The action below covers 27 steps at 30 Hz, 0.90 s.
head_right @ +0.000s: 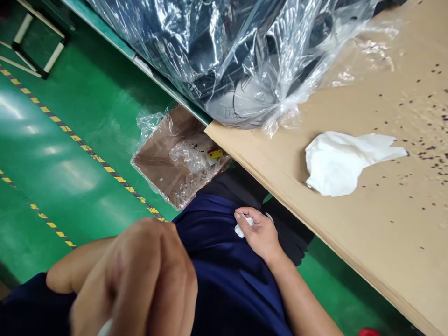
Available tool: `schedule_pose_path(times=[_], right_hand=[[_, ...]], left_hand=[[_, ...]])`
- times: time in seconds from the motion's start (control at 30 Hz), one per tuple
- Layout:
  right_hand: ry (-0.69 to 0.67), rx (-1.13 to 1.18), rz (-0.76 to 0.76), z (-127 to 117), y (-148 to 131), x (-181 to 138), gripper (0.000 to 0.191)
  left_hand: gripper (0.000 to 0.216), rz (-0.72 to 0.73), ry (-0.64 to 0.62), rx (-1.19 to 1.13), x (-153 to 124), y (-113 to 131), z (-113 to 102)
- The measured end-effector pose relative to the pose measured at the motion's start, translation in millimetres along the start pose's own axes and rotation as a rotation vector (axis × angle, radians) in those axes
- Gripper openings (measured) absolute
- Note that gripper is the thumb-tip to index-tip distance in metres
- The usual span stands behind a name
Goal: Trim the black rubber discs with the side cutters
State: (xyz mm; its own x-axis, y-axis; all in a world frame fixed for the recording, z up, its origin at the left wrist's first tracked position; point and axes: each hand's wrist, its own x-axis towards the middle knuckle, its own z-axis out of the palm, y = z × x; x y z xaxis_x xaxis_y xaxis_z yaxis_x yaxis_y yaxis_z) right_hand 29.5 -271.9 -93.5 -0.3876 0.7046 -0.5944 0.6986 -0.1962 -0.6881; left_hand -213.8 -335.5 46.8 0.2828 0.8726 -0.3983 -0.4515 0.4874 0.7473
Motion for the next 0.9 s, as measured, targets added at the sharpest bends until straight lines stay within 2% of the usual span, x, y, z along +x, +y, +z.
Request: schedule_pose_path(times=[0.03,0.07,0.17,0.23,0.27,0.4,0.53,0.73,0.83,0.9], right_hand=[[-0.001,-0.002,0.001,0,0,0,0.040],[0.002,-0.007,-0.001,-1,0,1,0.040],[0.017,-0.027,-0.005,-1,0,2,0.039],[0.017,-0.035,0.010,-2,0,2,0.040],[0.016,-0.037,0.018,-2,1,2,0.040],[0.026,-0.033,0.038,-2,3,0,0.041],[0.043,-0.013,0.042,-4,2,-2,0.042],[0.077,0.049,0.006,-6,2,-2,0.042],[0.102,0.138,0.016,-7,5,-4,0.043],[0.117,0.207,0.022,-8,6,-6,0.043]], left_hand=[[0.041,0.007,0.004,-0.050,10,-6,-11],[0.041,0.012,0.063,-0.113,20,-13,-23],[0.038,-0.001,0.510,-0.294,45,-44,-63],[0.041,-0.036,0.727,-0.362,52,-69,-92],[0.039,-0.054,0.789,-0.380,54,-80,-106],[0.024,-0.076,0.891,-0.445,50,-109,-142],[0.019,-0.067,0.940,-0.387,49,-117,-154],[0.069,-0.194,1.248,-0.081,52,-126,-164],[0.066,-0.223,1.224,-0.023,54,-125,-157],[0.054,-0.217,1.121,-0.086,55,-120,-146]])
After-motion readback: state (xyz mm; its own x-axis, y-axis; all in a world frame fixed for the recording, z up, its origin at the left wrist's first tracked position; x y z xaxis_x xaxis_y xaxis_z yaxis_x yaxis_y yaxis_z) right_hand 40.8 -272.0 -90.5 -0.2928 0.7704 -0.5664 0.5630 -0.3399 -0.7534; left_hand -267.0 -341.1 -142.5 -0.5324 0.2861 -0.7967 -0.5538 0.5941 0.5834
